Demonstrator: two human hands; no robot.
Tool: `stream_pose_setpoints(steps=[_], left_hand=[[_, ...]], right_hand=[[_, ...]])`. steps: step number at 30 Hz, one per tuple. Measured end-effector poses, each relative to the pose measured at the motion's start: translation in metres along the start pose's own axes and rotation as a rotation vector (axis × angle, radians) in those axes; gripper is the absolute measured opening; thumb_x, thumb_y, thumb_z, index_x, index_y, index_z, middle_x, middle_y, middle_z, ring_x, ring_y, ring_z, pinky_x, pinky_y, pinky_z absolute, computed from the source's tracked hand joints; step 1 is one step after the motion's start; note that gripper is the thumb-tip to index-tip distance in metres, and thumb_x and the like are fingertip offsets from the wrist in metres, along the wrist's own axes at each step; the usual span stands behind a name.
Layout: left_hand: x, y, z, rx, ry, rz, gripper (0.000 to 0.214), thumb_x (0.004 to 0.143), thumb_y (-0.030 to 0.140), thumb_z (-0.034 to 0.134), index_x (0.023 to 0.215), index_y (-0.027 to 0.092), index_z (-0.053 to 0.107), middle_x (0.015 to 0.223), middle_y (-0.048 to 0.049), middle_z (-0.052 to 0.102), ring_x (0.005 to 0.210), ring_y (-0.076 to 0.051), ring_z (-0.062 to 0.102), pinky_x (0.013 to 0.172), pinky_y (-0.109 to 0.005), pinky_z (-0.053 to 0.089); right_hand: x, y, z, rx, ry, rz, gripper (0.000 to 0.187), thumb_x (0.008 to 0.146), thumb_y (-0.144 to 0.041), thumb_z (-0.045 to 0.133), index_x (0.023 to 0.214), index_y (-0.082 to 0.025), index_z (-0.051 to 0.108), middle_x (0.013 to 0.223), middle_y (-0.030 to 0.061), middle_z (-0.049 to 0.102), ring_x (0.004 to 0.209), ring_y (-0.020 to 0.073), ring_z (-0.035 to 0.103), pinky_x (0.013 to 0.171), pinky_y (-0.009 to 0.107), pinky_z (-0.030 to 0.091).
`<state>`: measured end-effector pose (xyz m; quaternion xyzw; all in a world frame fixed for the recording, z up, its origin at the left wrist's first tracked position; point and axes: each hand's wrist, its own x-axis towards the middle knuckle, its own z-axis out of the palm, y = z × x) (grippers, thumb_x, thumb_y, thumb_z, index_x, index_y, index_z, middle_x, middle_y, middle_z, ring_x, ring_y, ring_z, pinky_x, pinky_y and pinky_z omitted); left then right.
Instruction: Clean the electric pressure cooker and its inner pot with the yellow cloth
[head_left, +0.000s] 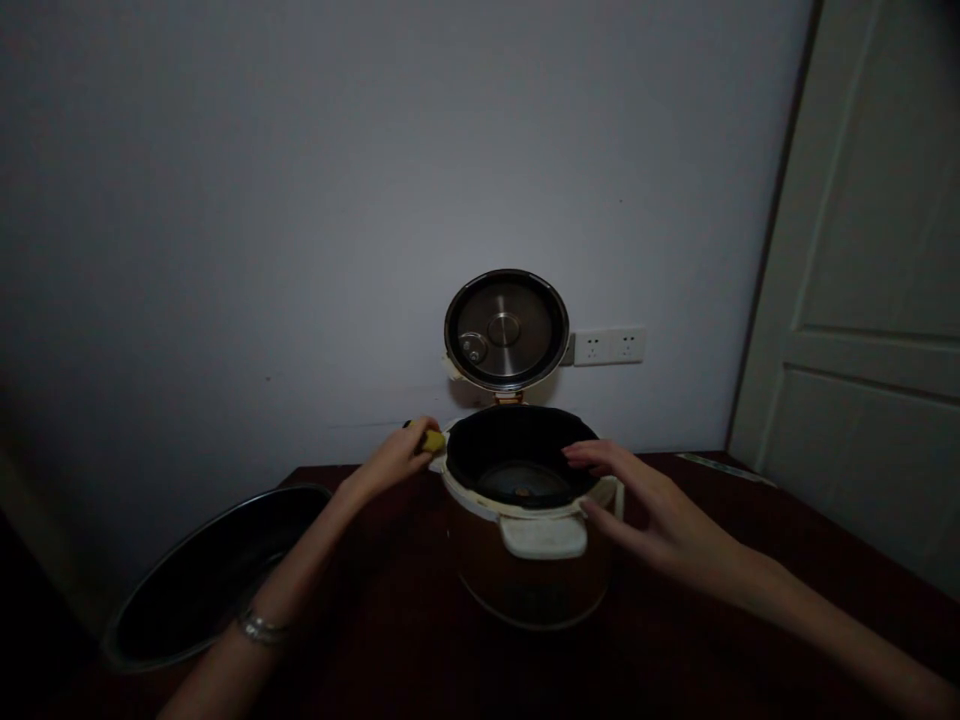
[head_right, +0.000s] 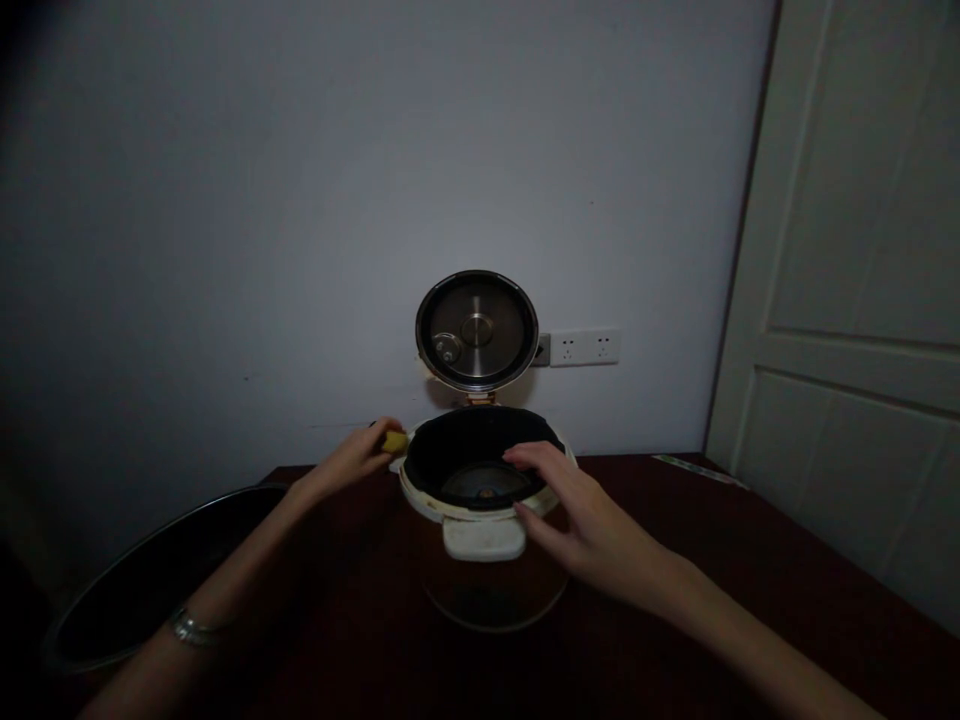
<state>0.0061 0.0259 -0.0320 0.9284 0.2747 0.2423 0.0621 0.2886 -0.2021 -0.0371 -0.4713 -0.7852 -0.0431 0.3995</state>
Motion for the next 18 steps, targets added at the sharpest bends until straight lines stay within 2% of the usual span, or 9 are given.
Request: stream_pose_setpoints(steps=[2, 5, 9, 12, 18], left_hand=[[-0.001, -0.001, 0.004, -0.138, 0.004, -0.013, 0.036, 0.073, 0.014, 0.051, 0.11, 0.016, 0.052, 0.1, -0.0071, 0.063, 0.088, -0.017, 0.058, 0.079, -0.031, 0.046], [-0.001, -0.007, -0.003, -0.231, -0.045, 0.034, 0.036, 0.074, 0.012, 0.047, 0.108, 0.016, 0.057, 0.108, -0.0079, 0.062, 0.096, -0.017, 0.057, 0.087, -0.033, 0.044], [0.001, -0.008, -0.009, -0.101, -0.052, 0.194, 0.027, 0.079, 0.01, 0.044, 0.097, 0.016, 0.063, 0.11, -0.0093, 0.059, 0.102, -0.017, 0.055, 0.093, -0.035, 0.043], [0.001, 0.001, -0.007, 0.038, -0.098, 0.288, 0.032, 0.08, 0.005, 0.043, 0.1, 0.016, 0.065, 0.111, -0.0102, 0.059, 0.102, -0.018, 0.055, 0.092, -0.035, 0.043], [-0.002, 0.024, -0.014, 0.15, -0.167, 0.334, 0.037, 0.078, -0.002, 0.039, 0.097, 0.015, 0.065, 0.104, -0.0096, 0.062, 0.098, -0.018, 0.056, 0.087, -0.034, 0.045]], right_hand=[[-0.006, -0.004, -0.001, -0.028, -0.001, -0.002, 0.041, 0.086, -0.023, 0.051, 0.126, -0.026, 0.042, 0.127, 0.009, 0.053, 0.117, 0.0217, 0.053, 0.098, 0.042, 0.047], [-0.013, -0.008, -0.004, -0.043, -0.014, -0.017, 0.044, 0.086, -0.022, 0.051, 0.128, -0.025, 0.041, 0.128, 0.0098, 0.053, 0.118, 0.0216, 0.053, 0.097, 0.04, 0.049], [-0.018, -0.011, -0.003, -0.066, -0.023, -0.051, 0.043, 0.087, -0.019, 0.049, 0.128, -0.025, 0.041, 0.129, 0.0105, 0.052, 0.12, 0.0206, 0.051, 0.098, 0.038, 0.048], [-0.019, -0.013, -0.001, -0.068, -0.024, -0.069, 0.041, 0.086, -0.018, 0.049, 0.126, -0.024, 0.044, 0.128, 0.0107, 0.053, 0.119, 0.0203, 0.052, 0.097, 0.038, 0.048], [-0.024, -0.017, -0.002, -0.069, -0.042, -0.084, 0.039, 0.085, -0.014, 0.048, 0.124, -0.023, 0.048, 0.127, 0.0114, 0.052, 0.115, 0.0203, 0.055, 0.092, 0.037, 0.052]])
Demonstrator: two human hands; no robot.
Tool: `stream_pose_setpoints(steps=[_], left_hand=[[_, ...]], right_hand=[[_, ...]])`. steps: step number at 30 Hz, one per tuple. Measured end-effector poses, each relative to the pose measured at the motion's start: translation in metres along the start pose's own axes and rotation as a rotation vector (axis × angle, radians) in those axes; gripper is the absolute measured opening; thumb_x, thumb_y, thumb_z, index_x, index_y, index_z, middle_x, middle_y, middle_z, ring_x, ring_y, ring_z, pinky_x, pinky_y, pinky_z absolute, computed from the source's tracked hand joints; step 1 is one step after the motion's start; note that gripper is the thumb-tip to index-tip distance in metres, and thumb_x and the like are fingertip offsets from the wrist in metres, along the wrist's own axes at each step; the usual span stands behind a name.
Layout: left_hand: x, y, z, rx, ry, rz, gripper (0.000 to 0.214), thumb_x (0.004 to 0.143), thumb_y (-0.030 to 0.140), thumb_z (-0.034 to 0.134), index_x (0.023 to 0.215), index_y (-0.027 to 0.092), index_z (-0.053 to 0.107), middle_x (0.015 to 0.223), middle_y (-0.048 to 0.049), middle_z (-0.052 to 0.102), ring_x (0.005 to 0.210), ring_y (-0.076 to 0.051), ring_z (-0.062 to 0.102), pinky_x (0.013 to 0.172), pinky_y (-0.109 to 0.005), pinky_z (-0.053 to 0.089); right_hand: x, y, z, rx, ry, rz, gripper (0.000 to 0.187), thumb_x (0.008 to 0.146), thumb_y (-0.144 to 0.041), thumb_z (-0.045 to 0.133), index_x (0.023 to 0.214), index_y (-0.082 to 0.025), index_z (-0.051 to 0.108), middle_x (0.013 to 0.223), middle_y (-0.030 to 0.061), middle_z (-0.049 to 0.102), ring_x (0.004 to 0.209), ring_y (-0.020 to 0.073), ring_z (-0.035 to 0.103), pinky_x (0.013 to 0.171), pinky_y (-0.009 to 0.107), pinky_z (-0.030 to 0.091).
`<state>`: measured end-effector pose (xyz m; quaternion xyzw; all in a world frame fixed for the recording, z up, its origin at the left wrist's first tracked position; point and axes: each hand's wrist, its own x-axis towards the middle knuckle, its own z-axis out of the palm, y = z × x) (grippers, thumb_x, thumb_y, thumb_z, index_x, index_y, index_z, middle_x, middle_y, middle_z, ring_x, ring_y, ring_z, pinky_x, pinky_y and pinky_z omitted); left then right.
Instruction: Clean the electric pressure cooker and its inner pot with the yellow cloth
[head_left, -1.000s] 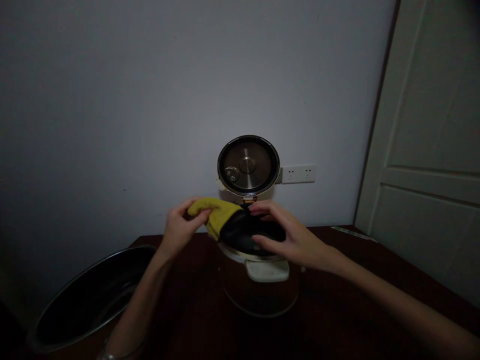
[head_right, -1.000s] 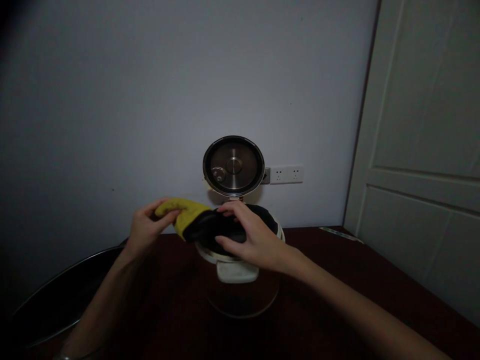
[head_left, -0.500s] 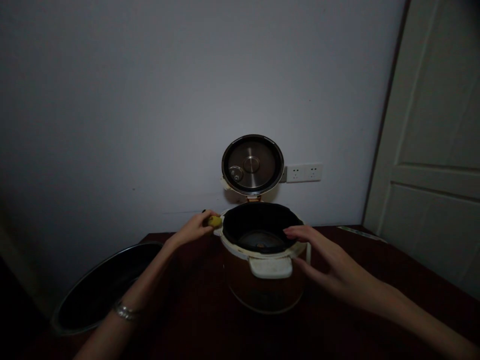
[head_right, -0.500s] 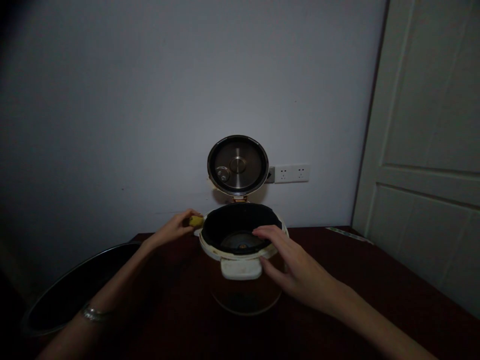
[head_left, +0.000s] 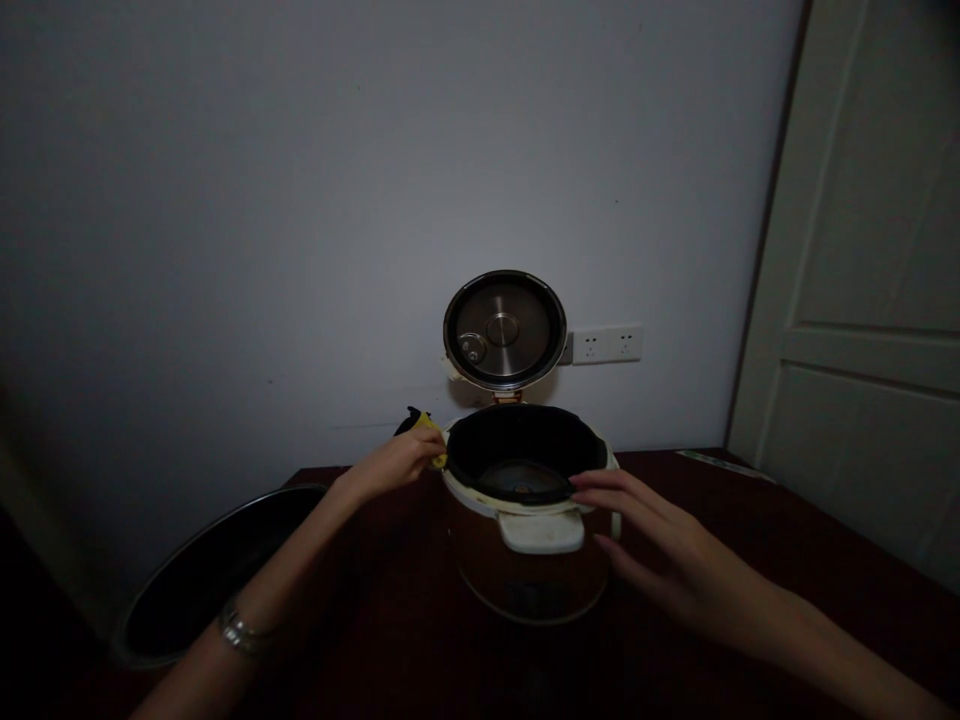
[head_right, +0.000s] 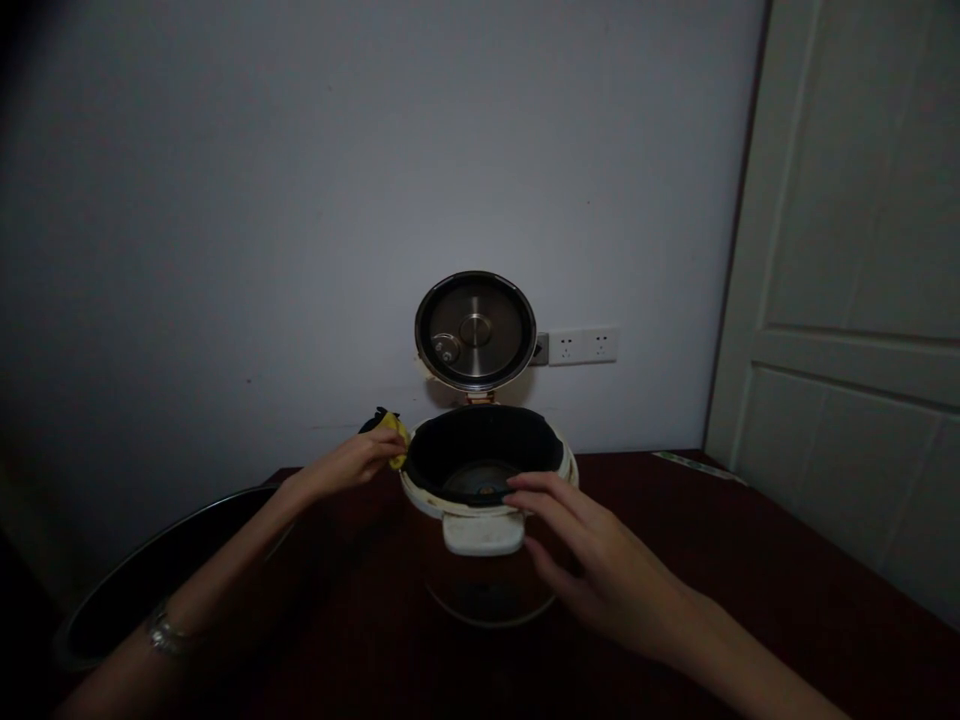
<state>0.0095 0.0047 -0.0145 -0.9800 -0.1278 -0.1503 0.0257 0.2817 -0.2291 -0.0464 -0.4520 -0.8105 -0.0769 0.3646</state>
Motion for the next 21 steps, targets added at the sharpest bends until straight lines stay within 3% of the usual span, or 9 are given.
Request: stream_pose_setpoints(steps=[7, 17, 21], left_hand=[[0.005, 0.004, -0.01, 0.064, -0.079, 0.007, 0.036, 0.074, -0.003, 0.039, 0.09, 0.017, 0.065, 0.096, -0.007, 0.063, 0.09, -0.017, 0.058, 0.08, -0.03, 0.045], [-0.005, 0.015, -0.01, 0.075, 0.073, -0.042, 0.042, 0.074, -0.001, 0.042, 0.104, 0.019, 0.063, 0.097, -0.0062, 0.063, 0.09, -0.016, 0.058, 0.079, -0.028, 0.046], [-0.003, 0.023, -0.013, 0.127, 0.001, -0.037, 0.041, 0.074, -0.002, 0.042, 0.102, 0.018, 0.064, 0.094, -0.0064, 0.063, 0.087, -0.016, 0.058, 0.076, -0.028, 0.046]], right_hand=[[-0.011, -0.001, -0.003, -0.027, -0.005, 0.034, 0.041, 0.084, -0.013, 0.049, 0.124, -0.023, 0.05, 0.129, 0.011, 0.051, 0.116, 0.0207, 0.054, 0.093, 0.036, 0.052], [-0.025, 0.008, -0.013, -0.049, 0.022, 0.033, 0.044, 0.086, -0.012, 0.047, 0.127, -0.028, 0.046, 0.127, 0.009, 0.053, 0.114, 0.0192, 0.055, 0.09, 0.033, 0.054], [-0.028, 0.013, -0.011, -0.007, 0.033, 0.06, 0.045, 0.085, -0.012, 0.048, 0.126, -0.029, 0.047, 0.128, 0.0085, 0.053, 0.115, 0.0199, 0.056, 0.09, 0.034, 0.054]])
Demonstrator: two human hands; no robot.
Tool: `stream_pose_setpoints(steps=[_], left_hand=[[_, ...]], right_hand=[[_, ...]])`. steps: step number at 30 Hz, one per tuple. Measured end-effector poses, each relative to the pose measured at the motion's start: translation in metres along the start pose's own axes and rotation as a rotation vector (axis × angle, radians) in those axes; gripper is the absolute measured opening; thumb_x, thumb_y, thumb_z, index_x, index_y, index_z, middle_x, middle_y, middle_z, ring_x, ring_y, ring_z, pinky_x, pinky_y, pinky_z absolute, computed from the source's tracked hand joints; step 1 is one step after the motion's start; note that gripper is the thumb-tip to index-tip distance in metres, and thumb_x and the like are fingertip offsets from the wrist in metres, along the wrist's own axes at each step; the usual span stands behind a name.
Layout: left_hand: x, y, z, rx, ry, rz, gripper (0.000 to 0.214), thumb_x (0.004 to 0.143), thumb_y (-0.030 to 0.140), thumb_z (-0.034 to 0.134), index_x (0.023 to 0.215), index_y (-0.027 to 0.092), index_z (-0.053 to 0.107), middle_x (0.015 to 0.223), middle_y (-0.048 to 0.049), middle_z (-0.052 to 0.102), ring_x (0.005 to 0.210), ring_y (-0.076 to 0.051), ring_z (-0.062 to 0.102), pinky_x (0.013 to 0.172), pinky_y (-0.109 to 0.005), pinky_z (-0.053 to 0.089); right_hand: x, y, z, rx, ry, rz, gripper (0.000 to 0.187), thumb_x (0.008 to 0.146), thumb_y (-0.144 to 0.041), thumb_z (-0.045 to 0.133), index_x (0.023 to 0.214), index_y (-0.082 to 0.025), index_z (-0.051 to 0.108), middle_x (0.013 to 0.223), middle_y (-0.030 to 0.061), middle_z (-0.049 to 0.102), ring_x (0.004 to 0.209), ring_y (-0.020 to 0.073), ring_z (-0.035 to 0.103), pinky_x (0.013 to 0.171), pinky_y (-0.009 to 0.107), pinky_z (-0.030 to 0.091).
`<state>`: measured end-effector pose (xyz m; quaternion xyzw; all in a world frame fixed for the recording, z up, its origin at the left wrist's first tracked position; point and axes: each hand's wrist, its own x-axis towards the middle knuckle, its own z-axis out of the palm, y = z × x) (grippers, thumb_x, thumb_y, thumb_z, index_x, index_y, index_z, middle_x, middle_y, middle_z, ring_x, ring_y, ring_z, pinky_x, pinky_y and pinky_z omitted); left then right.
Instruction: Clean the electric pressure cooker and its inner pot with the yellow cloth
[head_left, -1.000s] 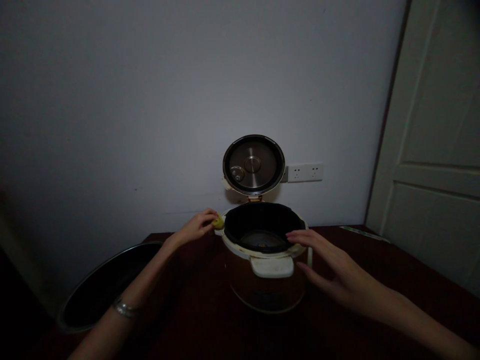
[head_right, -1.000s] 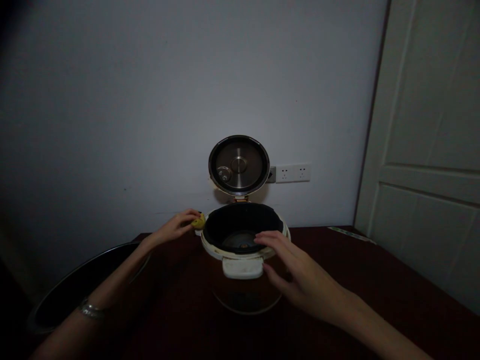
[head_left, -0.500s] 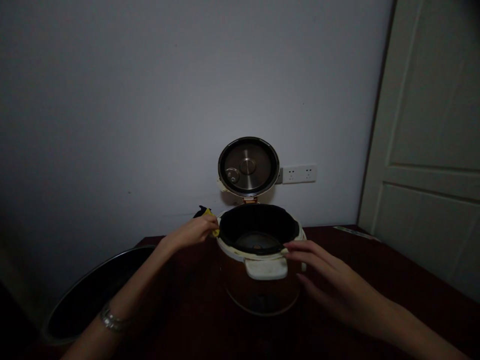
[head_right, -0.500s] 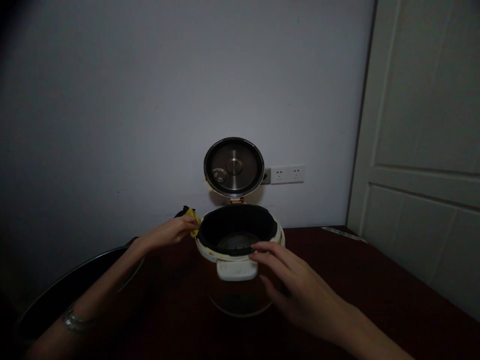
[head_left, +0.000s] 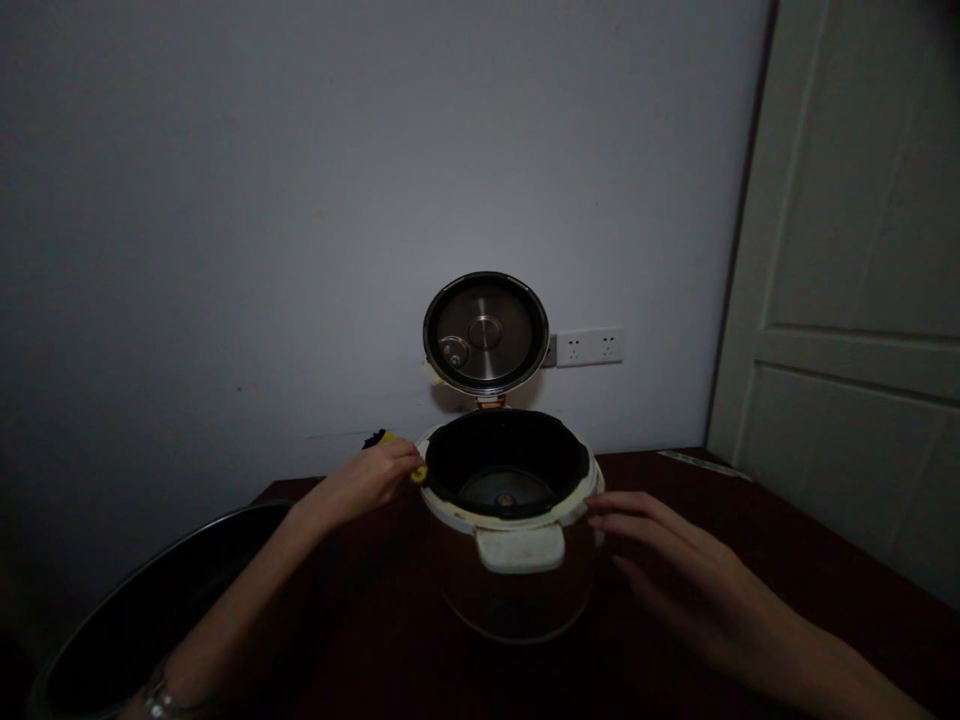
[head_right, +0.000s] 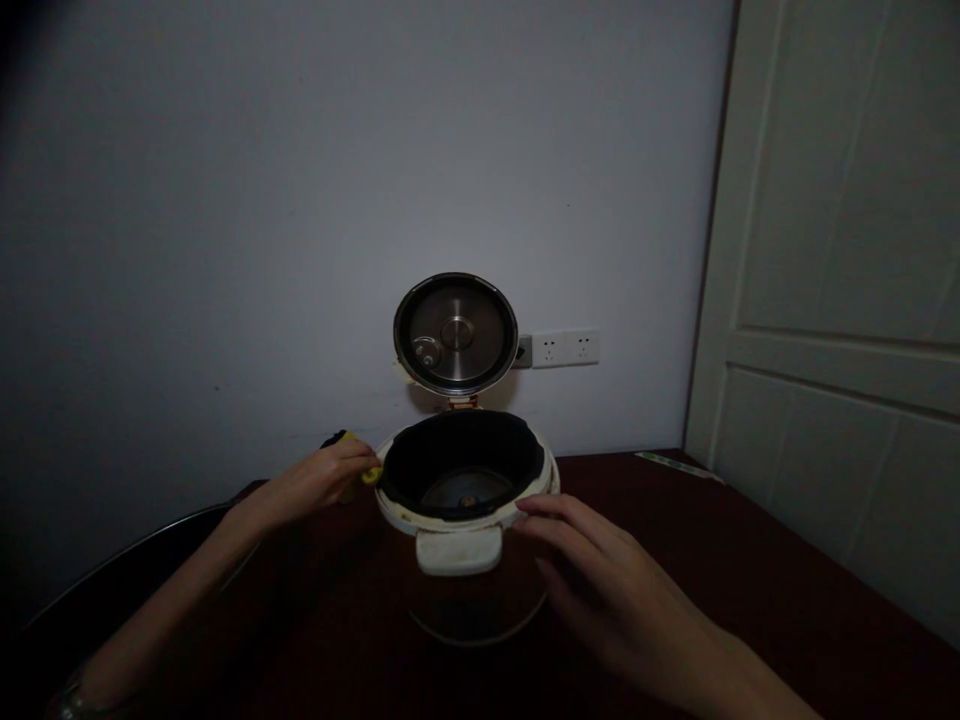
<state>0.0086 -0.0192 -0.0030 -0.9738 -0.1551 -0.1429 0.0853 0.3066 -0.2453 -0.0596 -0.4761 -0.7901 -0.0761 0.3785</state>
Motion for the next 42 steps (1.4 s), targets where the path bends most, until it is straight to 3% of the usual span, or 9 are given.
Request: stream_pose_setpoints(steps=[4, 15, 23, 27, 31, 36, 39, 42], left_hand=[[-0.003, 0.014, 0.0, 0.103, -0.041, -0.016, 0.035, 0.076, -0.002, 0.042, 0.098, 0.015, 0.064, 0.092, -0.0092, 0.061, 0.083, -0.018, 0.057, 0.074, -0.03, 0.046], [-0.014, 0.057, 0.008, 0.178, 0.027, 0.029, 0.034, 0.074, -0.001, 0.04, 0.101, 0.012, 0.058, 0.092, -0.0102, 0.059, 0.084, -0.02, 0.056, 0.07, -0.032, 0.048], [0.021, 0.114, 0.022, 0.216, 0.093, 0.17, 0.024, 0.075, 0.004, 0.046, 0.095, 0.011, 0.056, 0.087, -0.0099, 0.058, 0.08, -0.022, 0.053, 0.067, -0.034, 0.049], [0.038, 0.135, 0.032, 0.25, 0.188, 0.21, 0.016, 0.081, 0.007, 0.043, 0.091, 0.011, 0.056, 0.081, -0.0091, 0.057, 0.076, -0.022, 0.053, 0.063, -0.035, 0.047], [0.052, 0.156, 0.046, 0.24, 0.315, 0.279, 0.019, 0.088, 0.011, 0.037, 0.087, 0.01, 0.056, 0.076, -0.0082, 0.055, 0.071, -0.02, 0.053, 0.059, -0.033, 0.045], [0.073, 0.174, 0.057, 0.073, 0.428, 0.328, 0.015, 0.086, 0.013, 0.044, 0.089, 0.01, 0.058, 0.085, -0.0117, 0.059, 0.081, -0.022, 0.056, 0.071, -0.035, 0.049], [0.084, 0.177, 0.047, -0.197, 0.446, 0.316, 0.02, 0.084, 0.012, 0.045, 0.1, 0.01, 0.057, 0.095, -0.013, 0.061, 0.09, -0.022, 0.056, 0.08, -0.034, 0.049], [0.092, 0.175, 0.028, -0.55, 0.602, 0.191, 0.021, 0.087, 0.011, 0.041, 0.1, 0.014, 0.057, 0.096, -0.0106, 0.062, 0.091, -0.018, 0.057, 0.08, -0.031, 0.048]], right_hand=[[-0.001, 0.001, 0.004, 0.035, 0.031, 0.005, 0.044, 0.084, -0.011, 0.05, 0.124, -0.029, 0.05, 0.126, 0.0075, 0.055, 0.113, 0.0192, 0.057, 0.089, 0.032, 0.054], [-0.001, -0.004, 0.008, 0.03, 0.023, -0.022, 0.043, 0.084, -0.011, 0.049, 0.124, -0.029, 0.05, 0.125, 0.0083, 0.055, 0.113, 0.0197, 0.056, 0.089, 0.033, 0.054], [0.001, -0.016, 0.006, 0.044, 0.039, -0.046, 0.043, 0.083, -0.009, 0.048, 0.122, -0.028, 0.05, 0.121, 0.0078, 0.058, 0.11, 0.0189, 0.059, 0.087, 0.032, 0.055], [0.001, -0.019, 0.006, 0.009, 0.036, -0.06, 0.043, 0.084, -0.009, 0.047, 0.123, -0.028, 0.049, 0.12, 0.0074, 0.058, 0.109, 0.0179, 0.059, 0.086, 0.03, 0.055], [0.002, -0.019, 0.006, -0.035, 0.112, -0.083, 0.039, 0.085, -0.009, 0.048, 0.119, -0.026, 0.051, 0.116, 0.0082, 0.06, 0.105, 0.0176, 0.06, 0.084, 0.03, 0.055], [0.003, -0.017, 0.0, -0.038, 0.237, -0.026, 0.033, 0.085, -0.013, 0.051, 0.114, -0.026, 0.055, 0.112, 0.0069, 0.062, 0.104, 0.0186, 0.061, 0.086, 0.031, 0.054], [0.002, -0.015, -0.008, 0.034, 0.299, 0.115, 0.029, 0.086, -0.02, 0.052, 0.114, -0.027, 0.055, 0.113, 0.0062, 0.063, 0.104, 0.0199, 0.062, 0.088, 0.033, 0.054], [0.004, -0.009, -0.012, 0.193, 0.327, 0.272, 0.038, 0.087, -0.03, 0.054, 0.124, -0.027, 0.048, 0.123, 0.0089, 0.059, 0.108, 0.022, 0.06, 0.088, 0.035, 0.054]])
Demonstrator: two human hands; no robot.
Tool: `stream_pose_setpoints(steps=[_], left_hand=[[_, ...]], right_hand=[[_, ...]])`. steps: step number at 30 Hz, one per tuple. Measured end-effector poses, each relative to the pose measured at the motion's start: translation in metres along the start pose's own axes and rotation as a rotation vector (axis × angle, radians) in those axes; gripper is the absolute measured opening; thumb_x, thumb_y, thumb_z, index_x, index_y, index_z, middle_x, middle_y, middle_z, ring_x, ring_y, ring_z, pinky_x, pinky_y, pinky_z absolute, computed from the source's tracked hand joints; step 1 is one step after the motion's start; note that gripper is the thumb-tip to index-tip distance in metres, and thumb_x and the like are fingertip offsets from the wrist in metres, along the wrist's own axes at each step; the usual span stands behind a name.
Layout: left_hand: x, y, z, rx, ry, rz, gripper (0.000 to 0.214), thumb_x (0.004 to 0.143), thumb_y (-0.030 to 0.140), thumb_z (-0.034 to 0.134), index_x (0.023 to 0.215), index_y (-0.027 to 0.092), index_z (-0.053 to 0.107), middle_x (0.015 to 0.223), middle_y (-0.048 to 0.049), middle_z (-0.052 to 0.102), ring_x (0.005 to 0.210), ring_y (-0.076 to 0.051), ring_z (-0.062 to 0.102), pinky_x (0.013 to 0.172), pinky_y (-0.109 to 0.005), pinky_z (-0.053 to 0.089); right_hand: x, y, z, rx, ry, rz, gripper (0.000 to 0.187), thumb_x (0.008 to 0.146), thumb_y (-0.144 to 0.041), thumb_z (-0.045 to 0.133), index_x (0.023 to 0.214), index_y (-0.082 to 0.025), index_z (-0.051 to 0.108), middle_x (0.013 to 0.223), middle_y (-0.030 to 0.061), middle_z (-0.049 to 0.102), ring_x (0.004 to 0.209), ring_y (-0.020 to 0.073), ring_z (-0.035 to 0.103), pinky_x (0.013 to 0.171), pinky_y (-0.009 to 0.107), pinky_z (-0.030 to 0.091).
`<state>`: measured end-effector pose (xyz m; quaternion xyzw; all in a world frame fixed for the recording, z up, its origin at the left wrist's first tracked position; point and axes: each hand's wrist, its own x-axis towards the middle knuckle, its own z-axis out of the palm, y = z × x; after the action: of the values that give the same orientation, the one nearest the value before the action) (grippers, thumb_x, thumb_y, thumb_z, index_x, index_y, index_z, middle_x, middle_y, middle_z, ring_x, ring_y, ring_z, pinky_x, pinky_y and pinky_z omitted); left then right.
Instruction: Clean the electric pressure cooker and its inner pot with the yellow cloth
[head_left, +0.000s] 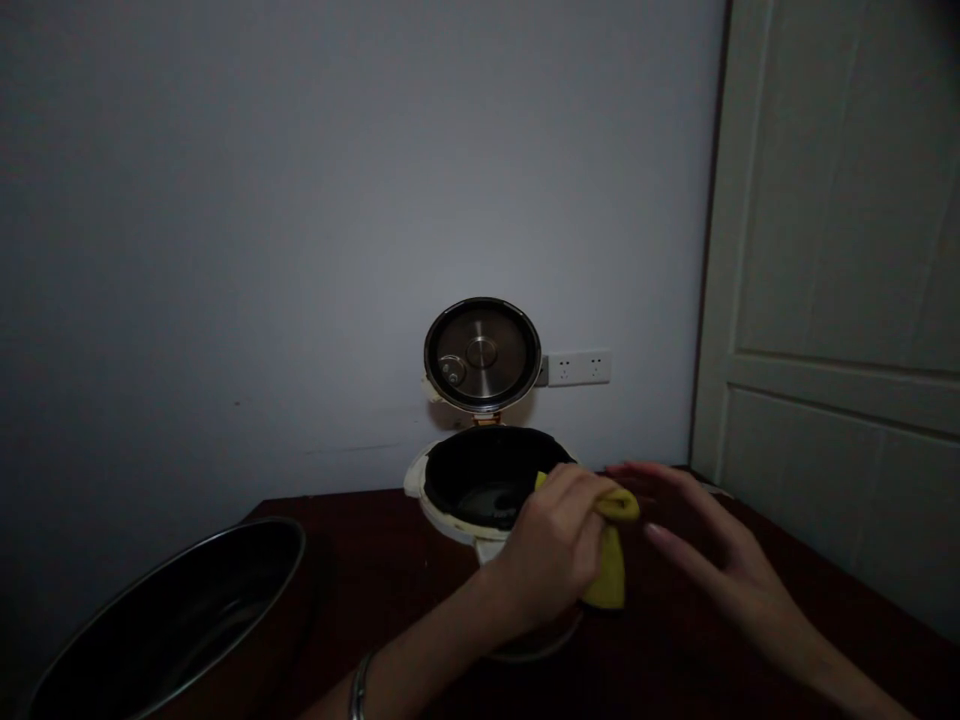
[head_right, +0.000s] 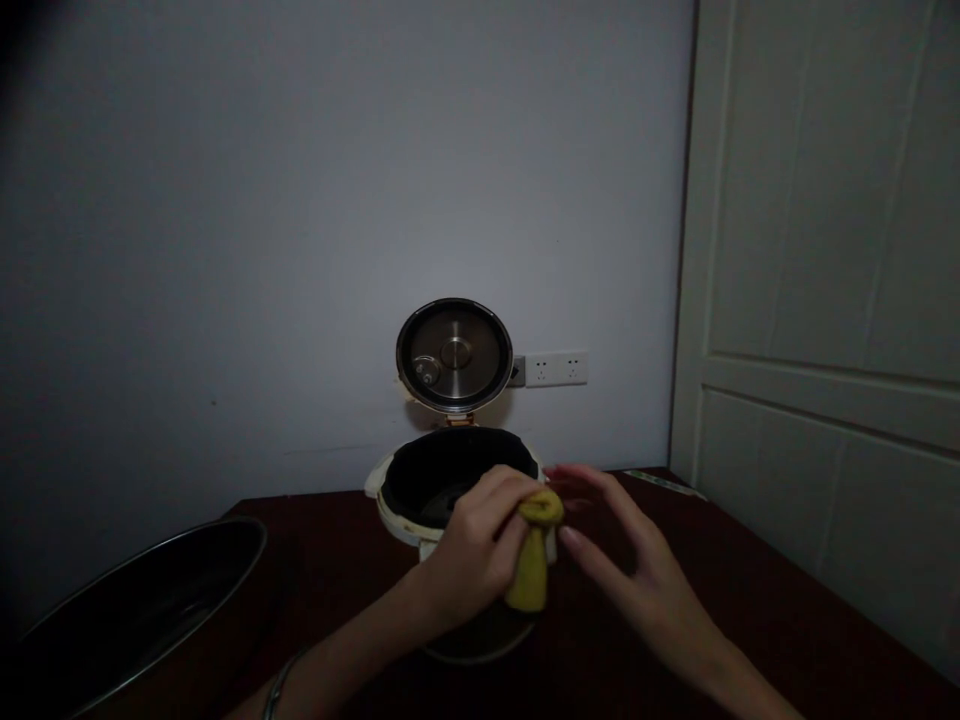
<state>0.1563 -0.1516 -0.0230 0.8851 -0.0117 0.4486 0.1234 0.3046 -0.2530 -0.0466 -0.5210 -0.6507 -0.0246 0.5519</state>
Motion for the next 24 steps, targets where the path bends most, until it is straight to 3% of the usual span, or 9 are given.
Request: stream_pose_setpoints(steps=[3, 6, 9, 13, 16, 19, 21, 24], left_hand=[[0.017, -0.001, -0.011, -0.199, 0.232, -0.194, 0.015, 0.087, 0.016, 0.045, 0.093, 0.016, 0.06, 0.09, -0.007, 0.063, 0.085, -0.016, 0.058, 0.076, -0.029, 0.048], [0.03, -0.008, -0.02, -0.338, 0.331, -0.351, 0.015, 0.084, 0.017, 0.05, 0.093, 0.016, 0.061, 0.091, -0.0057, 0.065, 0.085, -0.017, 0.059, 0.078, -0.028, 0.047], [0.037, -0.018, -0.032, -0.492, 0.356, -0.423, 0.019, 0.081, 0.02, 0.054, 0.098, 0.014, 0.062, 0.097, -0.007, 0.066, 0.09, -0.018, 0.061, 0.08, -0.028, 0.047], [0.031, -0.044, -0.064, -0.709, 0.291, -0.348, 0.044, 0.074, 0.019, 0.065, 0.117, 0.017, 0.056, 0.118, -0.0093, 0.062, 0.111, -0.023, 0.056, 0.094, -0.033, 0.043], [0.017, -0.088, -0.095, -0.614, 0.477, -0.333, 0.042, 0.076, 0.022, 0.062, 0.117, 0.018, 0.056, 0.121, -0.0106, 0.061, 0.115, -0.023, 0.054, 0.098, -0.037, 0.041], [-0.004, -0.153, -0.121, -0.344, 0.743, -0.424, 0.038, 0.07, 0.021, 0.067, 0.107, 0.015, 0.061, 0.112, -0.0108, 0.064, 0.106, -0.022, 0.058, 0.098, -0.038, 0.041], [-0.02, -0.198, -0.13, -0.304, 0.867, -0.511, 0.038, 0.065, 0.02, 0.068, 0.102, 0.014, 0.061, 0.104, -0.0101, 0.065, 0.096, -0.021, 0.062, 0.093, -0.04, 0.044], [-0.041, -0.247, -0.131, -0.364, 0.94, -0.663, 0.034, 0.065, 0.023, 0.068, 0.098, 0.014, 0.062, 0.099, -0.0099, 0.064, 0.09, -0.021, 0.063, 0.084, -0.039, 0.049]], right_hand=[[0.012, 0.004, 0.008, 0.087, -0.056, 0.061, 0.051, 0.083, -0.038, 0.059, 0.129, -0.023, 0.042, 0.128, 0.0127, 0.055, 0.114, 0.0255, 0.056, 0.093, 0.042, 0.051], [0.032, 0.005, 0.026, 0.138, -0.064, 0.051, 0.047, 0.082, -0.04, 0.059, 0.124, -0.021, 0.046, 0.123, 0.013, 0.057, 0.113, 0.0251, 0.056, 0.095, 0.045, 0.048], [0.057, 0.004, 0.043, 0.201, 0.01, 0.015, 0.042, 0.081, -0.039, 0.061, 0.116, -0.022, 0.048, 0.116, 0.01, 0.06, 0.107, 0.0224, 0.058, 0.092, 0.041, 0.05], [0.093, 0.012, 0.052, 0.274, 0.038, 0.04, 0.042, 0.077, -0.039, 0.064, 0.112, -0.021, 0.049, 0.104, 0.0072, 0.064, 0.093, 0.0213, 0.063, 0.08, 0.037, 0.053], [0.126, 0.026, 0.052, 0.267, 0.091, 0.036, 0.047, 0.076, -0.04, 0.064, 0.115, -0.021, 0.046, 0.103, 0.0076, 0.065, 0.092, 0.0221, 0.064, 0.077, 0.037, 0.053], [0.166, 0.043, 0.053, 0.118, 0.116, -0.087, 0.049, 0.078, -0.036, 0.062, 0.121, -0.021, 0.045, 0.104, 0.0076, 0.063, 0.095, 0.0219, 0.062, 0.08, 0.038, 0.051], [0.194, 0.053, 0.056, -0.045, 0.12, -0.217, 0.043, 0.079, -0.029, 0.059, 0.12, -0.021, 0.048, 0.108, 0.0073, 0.062, 0.1, 0.0215, 0.059, 0.087, 0.04, 0.047], [0.231, 0.066, 0.066, -0.283, 0.109, -0.315, 0.036, 0.082, -0.023, 0.055, 0.117, -0.024, 0.054, 0.111, 0.0064, 0.058, 0.102, 0.0204, 0.057, 0.088, 0.038, 0.045]])
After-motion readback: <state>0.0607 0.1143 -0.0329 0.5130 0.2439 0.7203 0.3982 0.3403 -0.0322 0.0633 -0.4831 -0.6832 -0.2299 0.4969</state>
